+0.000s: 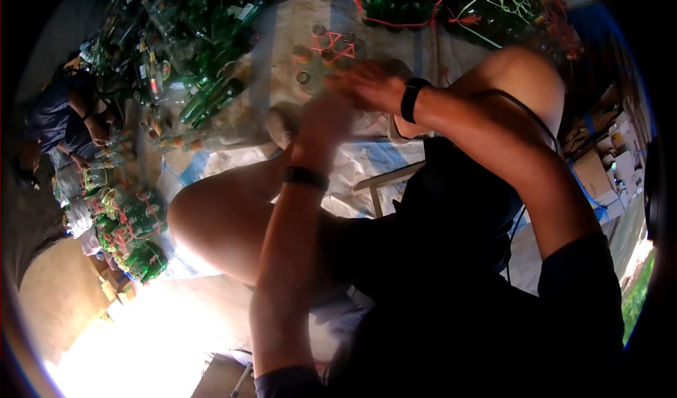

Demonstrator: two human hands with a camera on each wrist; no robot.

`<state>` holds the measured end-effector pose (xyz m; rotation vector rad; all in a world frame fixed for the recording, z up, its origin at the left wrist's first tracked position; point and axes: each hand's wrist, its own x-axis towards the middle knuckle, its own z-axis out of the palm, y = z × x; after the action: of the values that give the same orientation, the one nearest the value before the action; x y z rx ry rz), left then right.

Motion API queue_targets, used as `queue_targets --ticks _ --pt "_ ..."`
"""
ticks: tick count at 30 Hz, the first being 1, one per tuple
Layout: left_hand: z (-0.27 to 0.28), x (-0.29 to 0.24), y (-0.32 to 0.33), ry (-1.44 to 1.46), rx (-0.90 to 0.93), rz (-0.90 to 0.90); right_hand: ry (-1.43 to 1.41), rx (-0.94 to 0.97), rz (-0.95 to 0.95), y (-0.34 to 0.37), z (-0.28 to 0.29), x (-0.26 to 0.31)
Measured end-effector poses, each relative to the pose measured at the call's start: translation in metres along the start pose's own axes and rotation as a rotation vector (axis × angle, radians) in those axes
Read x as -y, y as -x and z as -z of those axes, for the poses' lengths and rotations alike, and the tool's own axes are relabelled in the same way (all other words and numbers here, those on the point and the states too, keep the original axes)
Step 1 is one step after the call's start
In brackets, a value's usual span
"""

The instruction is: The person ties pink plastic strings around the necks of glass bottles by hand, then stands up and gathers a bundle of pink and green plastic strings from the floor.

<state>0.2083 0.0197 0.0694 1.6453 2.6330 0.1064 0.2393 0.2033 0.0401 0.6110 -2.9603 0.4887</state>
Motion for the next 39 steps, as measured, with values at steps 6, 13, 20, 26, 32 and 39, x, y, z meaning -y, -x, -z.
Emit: queue_targets --ticks 6,13,20,26,32,39 --pt "0.054 0.006 -0.014 0.264 0.17 0.092 0.08 -0.269 0.125 0.005 -0.006 -0.005" --pt "0.011 0.028 -0.001 0.361 0.046 0.155 0.041 0.143 -0.027 -0.009 -0.013 -0.006" --pt "-0.036 0.023 0.022 0.232 -0.118 0.369 -0.001 0.111 -0.037 -0.012 -0.008 0.003" --pt "-0.023 0.013 0.028 0.42 -0.181 0.504 -0.065 0.237 -0.108 -0.017 0.017 0.013" --pt "-0.032 0.005 0.032 0.493 -0.161 0.657 -0.073 0.187 -0.094 -0.018 0.008 0.009" --pt "-0.057 0.02 0.05 0.551 -0.297 0.448 -0.028 0.081 -0.074 -0.016 -0.005 0.004"
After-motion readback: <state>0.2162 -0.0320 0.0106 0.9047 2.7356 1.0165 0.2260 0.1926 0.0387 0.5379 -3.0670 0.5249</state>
